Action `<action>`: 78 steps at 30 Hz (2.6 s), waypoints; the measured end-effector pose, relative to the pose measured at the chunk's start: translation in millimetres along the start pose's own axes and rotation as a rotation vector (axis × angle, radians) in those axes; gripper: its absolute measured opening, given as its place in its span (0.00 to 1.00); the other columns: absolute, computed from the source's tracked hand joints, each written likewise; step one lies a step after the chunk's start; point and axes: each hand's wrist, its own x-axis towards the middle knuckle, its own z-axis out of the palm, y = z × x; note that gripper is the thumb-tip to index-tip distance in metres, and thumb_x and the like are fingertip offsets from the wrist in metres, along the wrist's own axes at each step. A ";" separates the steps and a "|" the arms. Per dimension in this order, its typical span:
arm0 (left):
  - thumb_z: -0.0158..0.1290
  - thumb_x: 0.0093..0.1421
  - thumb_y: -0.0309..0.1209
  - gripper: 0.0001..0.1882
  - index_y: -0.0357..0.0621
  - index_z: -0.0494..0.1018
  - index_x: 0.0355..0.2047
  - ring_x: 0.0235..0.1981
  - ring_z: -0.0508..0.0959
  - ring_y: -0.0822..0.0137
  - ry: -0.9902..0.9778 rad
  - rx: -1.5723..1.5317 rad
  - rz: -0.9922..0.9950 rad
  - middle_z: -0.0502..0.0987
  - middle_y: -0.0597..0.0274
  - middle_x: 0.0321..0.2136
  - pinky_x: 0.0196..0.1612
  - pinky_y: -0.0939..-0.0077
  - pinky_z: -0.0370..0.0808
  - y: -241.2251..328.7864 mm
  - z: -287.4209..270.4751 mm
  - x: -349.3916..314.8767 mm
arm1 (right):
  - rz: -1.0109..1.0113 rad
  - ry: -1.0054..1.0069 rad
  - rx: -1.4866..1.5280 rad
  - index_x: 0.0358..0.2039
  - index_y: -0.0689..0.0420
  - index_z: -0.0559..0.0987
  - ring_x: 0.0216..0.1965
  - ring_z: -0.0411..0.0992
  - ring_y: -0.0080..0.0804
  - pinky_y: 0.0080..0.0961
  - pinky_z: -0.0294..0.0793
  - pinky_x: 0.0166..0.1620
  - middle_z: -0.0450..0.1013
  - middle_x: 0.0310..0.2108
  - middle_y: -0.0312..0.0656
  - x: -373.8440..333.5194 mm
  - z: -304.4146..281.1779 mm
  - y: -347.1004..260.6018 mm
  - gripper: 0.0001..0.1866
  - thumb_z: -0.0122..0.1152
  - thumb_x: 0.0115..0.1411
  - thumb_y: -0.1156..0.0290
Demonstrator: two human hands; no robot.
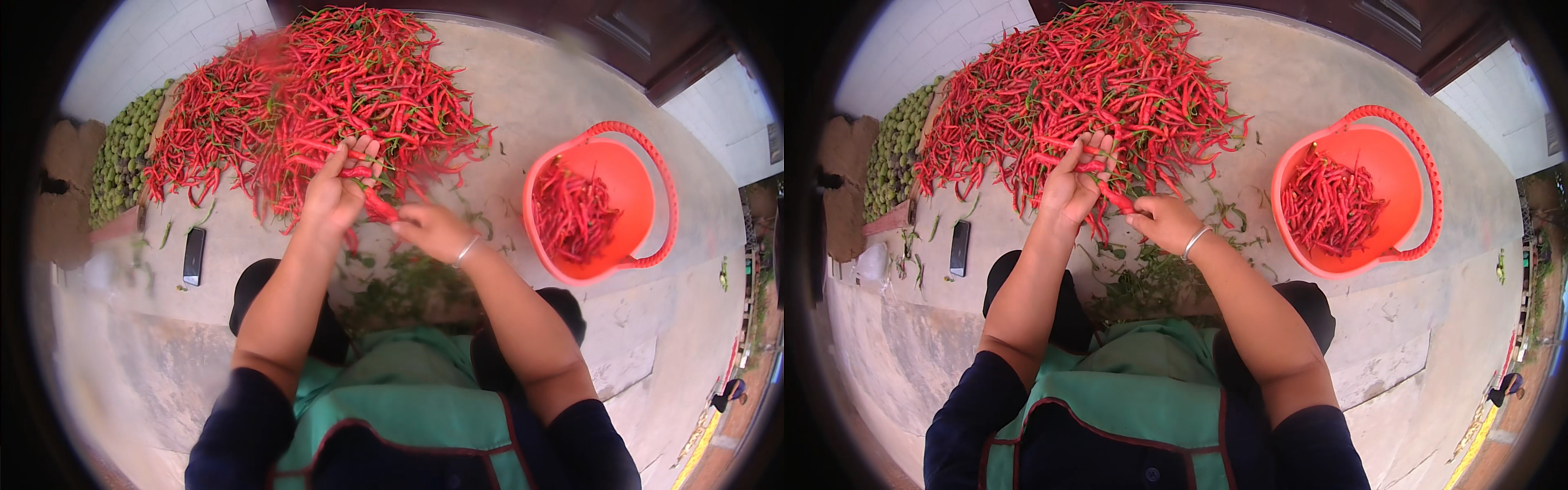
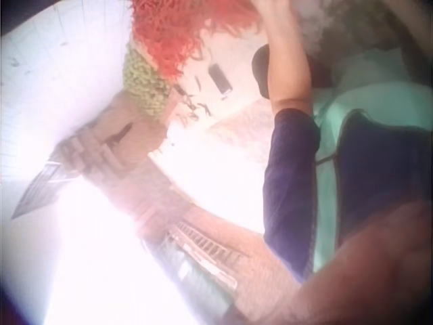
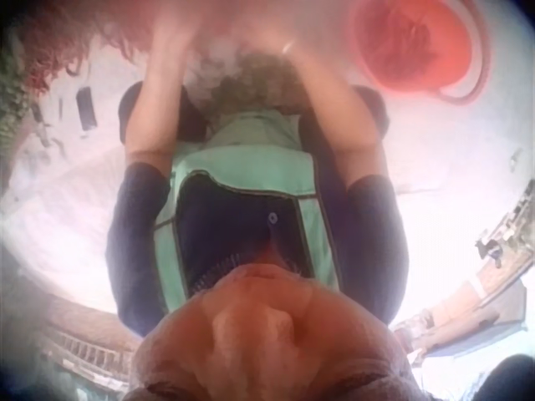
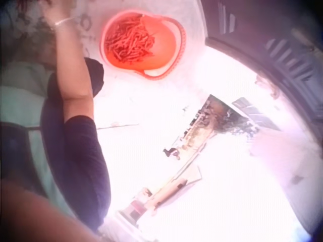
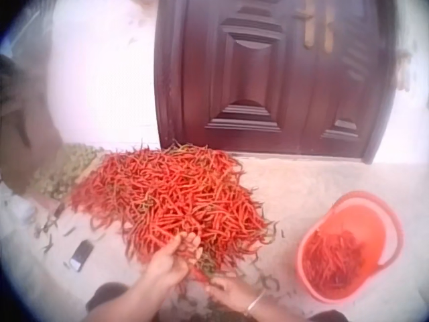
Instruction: The person sorts a pile of red chilies on the floor by hand, picking them up individually or in small bunches and placing the stems into a red bucket.
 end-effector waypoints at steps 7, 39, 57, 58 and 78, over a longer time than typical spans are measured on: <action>0.42 0.64 0.33 0.09 0.43 0.68 0.39 0.44 0.74 0.61 0.019 -0.010 -0.018 0.75 0.59 0.39 0.44 0.65 0.71 7.4 0.5 8.1 | 0.011 0.112 -0.150 0.28 0.61 0.74 0.22 0.68 0.36 0.31 0.66 0.28 0.69 0.18 0.45 -2.0 -15.3 -12.6 0.13 0.54 0.56 0.62; 0.44 0.62 0.29 0.08 0.41 0.68 0.41 0.44 0.75 0.60 -0.318 0.321 -0.226 0.75 0.55 0.39 0.47 0.66 0.72 -22.7 7.9 -12.7 | -0.053 0.238 -0.145 0.31 0.57 0.74 0.30 0.69 0.51 0.40 0.67 0.31 0.72 0.26 0.50 -17.5 -33.2 -14.9 0.13 0.51 0.58 0.60; 0.43 0.63 0.31 0.10 0.40 0.68 0.42 0.44 0.73 0.62 -0.192 0.372 -0.039 0.74 0.54 0.42 0.48 0.65 0.69 -40.3 16.1 -26.1 | -0.041 0.274 0.137 0.32 0.61 0.77 0.22 0.66 0.21 0.21 0.65 0.28 0.69 0.21 0.36 -4.3 -16.0 -8.5 0.11 0.55 0.58 0.65; 0.42 0.63 0.31 0.11 0.39 0.69 0.42 0.42 0.74 0.63 -0.175 0.316 -0.116 0.75 0.54 0.41 0.47 0.66 0.69 -36.9 14.4 -23.7 | -0.128 0.286 0.067 0.32 0.61 0.76 0.22 0.66 0.21 0.21 0.65 0.28 0.69 0.20 0.35 -6.1 -16.7 -11.4 0.11 0.55 0.58 0.66; 0.42 0.64 0.30 0.09 0.39 0.66 0.41 0.47 0.72 0.60 -0.187 0.285 0.123 0.72 0.50 0.44 0.54 0.63 0.67 -44.7 45.5 -39.0 | 0.165 0.402 -0.059 0.25 0.59 0.76 0.26 0.69 0.46 0.36 0.68 0.32 0.71 0.21 0.48 -15.8 -7.1 -0.1 0.12 0.52 0.54 0.63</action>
